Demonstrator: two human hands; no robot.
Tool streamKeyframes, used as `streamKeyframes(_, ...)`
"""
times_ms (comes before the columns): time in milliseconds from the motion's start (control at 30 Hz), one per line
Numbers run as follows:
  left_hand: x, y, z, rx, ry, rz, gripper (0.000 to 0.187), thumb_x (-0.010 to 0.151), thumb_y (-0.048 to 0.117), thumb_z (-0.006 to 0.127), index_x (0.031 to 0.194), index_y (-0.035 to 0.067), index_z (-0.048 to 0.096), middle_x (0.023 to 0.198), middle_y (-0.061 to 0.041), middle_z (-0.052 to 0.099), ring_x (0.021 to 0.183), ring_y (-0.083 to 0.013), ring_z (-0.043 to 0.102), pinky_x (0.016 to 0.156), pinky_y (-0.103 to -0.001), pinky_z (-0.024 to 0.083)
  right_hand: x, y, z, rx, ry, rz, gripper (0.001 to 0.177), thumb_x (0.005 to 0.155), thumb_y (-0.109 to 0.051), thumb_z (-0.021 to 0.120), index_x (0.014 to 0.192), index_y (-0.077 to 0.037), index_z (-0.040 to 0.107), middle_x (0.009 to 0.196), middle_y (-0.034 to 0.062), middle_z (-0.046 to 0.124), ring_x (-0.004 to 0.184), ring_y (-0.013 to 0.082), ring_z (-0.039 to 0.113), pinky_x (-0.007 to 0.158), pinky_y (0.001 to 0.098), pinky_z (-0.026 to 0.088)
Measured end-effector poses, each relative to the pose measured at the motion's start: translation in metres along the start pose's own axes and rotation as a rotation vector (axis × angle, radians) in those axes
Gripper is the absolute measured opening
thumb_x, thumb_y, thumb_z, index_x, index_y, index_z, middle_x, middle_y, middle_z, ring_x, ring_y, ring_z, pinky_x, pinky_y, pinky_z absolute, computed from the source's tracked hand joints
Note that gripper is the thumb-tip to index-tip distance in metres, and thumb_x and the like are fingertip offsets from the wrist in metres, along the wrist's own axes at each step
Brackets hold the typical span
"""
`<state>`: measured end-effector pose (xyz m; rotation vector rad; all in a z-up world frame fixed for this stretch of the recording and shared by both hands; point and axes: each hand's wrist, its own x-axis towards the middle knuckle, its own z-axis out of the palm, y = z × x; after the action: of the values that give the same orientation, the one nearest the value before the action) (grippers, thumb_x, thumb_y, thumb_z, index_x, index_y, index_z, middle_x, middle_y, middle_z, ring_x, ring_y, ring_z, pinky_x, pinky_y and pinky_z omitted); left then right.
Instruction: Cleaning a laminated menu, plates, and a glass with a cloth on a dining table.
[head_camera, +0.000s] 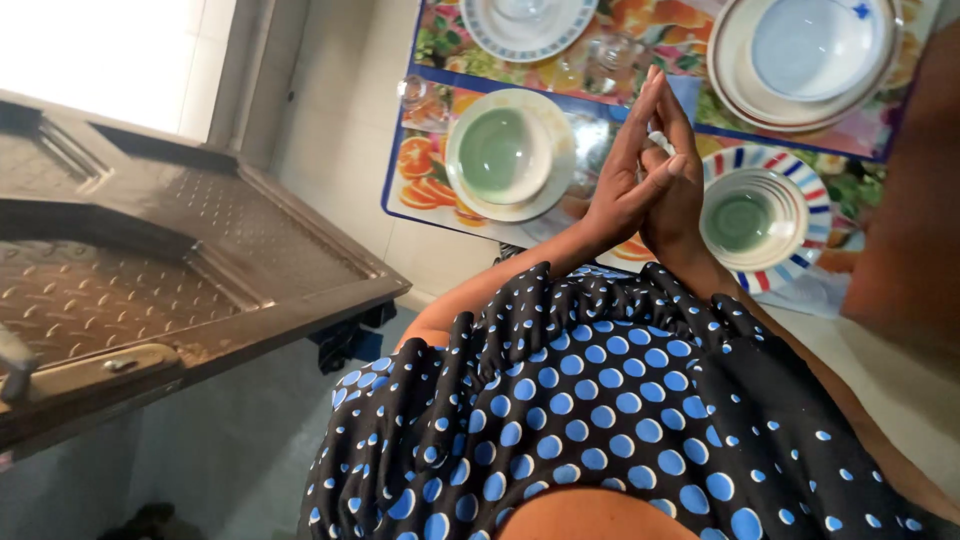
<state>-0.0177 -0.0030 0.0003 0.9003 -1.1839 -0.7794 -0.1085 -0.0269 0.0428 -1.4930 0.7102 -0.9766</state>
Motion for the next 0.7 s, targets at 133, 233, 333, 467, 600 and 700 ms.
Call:
streamKeyframes(133,-0.003,0.008,0.035,-0.020,-0.069,-0.003,0.079,0.104,0.029,0.067,0.165,0.009,0.020,0.174,-0.011,0.016,0.163,-0.0214,0.017,0.134,-0.036,0.018,-0.022,-0.006,-0.030,-0.031,0.065,-0.072,0.055,0.117,-0.029,0.037,0.167,-0.006,0.030,0.175,0.0093,0.031,0.162,0.0244,0.034,0.135,0.0374,0.028)
streamKeyframes(233,-0.007,0.008,0.060,-0.012,-0.103,-0.001,0.077,0.105,0.029,0.066,0.165,0.009,0.022,0.173,-0.010,0.021,0.159,-0.0215,0.016,0.137,-0.037,0.015,-0.038,-0.003,-0.050,0.040,0.116,-0.124,0.056,0.118,-0.034,0.035,0.166,-0.004,0.035,0.174,0.0088,0.031,0.164,0.0243,0.030,0.136,0.0370,0.027)
streamKeyframes(333,-0.009,0.011,0.078,-0.070,-0.163,0.016,0.075,0.104,0.028,0.067,0.165,0.011,0.026,0.173,-0.008,0.021,0.159,-0.0204,0.015,0.133,-0.037,0.012,-0.053,0.000,-0.065,0.214,0.170,-0.065,0.055,0.117,-0.032,0.039,0.163,-0.003,0.033,0.170,0.0077,0.032,0.161,0.0252,0.034,0.135,0.0374,0.031)
streamKeyframes(467,-0.011,0.011,0.097,-0.142,-0.221,0.007,0.072,0.104,0.026,0.067,0.163,0.012,0.029,0.173,-0.008,0.022,0.160,-0.0198,0.014,0.132,-0.038,0.013,-0.065,-0.008,-0.079,0.039,0.252,-0.032,0.052,0.114,-0.026,0.050,0.158,0.001,0.041,0.164,0.0140,0.044,0.154,0.0249,0.041,0.130,0.0366,0.033)
streamKeyframes(600,-0.014,0.004,0.114,-0.263,-0.287,-0.037,0.069,0.104,0.024,0.067,0.163,0.012,0.032,0.171,-0.009,0.027,0.160,-0.0207,0.013,0.132,-0.038,0.014,-0.077,-0.033,-0.086,-0.048,0.335,0.036,0.052,0.114,-0.026,0.055,0.156,0.003,0.049,0.156,0.0152,0.054,0.143,0.0210,0.050,0.124,0.0333,0.038)
streamKeyframes(700,-0.010,0.012,0.121,-0.194,-0.384,-0.045,0.063,0.106,0.027,0.066,0.161,0.013,0.037,0.168,-0.008,0.022,0.159,-0.0216,0.017,0.132,-0.038,0.016,-0.081,-0.030,-0.089,0.077,0.434,-0.010,0.058,0.112,-0.023,0.062,0.159,0.004,0.040,0.161,0.0142,0.047,0.149,0.0203,0.043,0.128,0.0344,0.033)
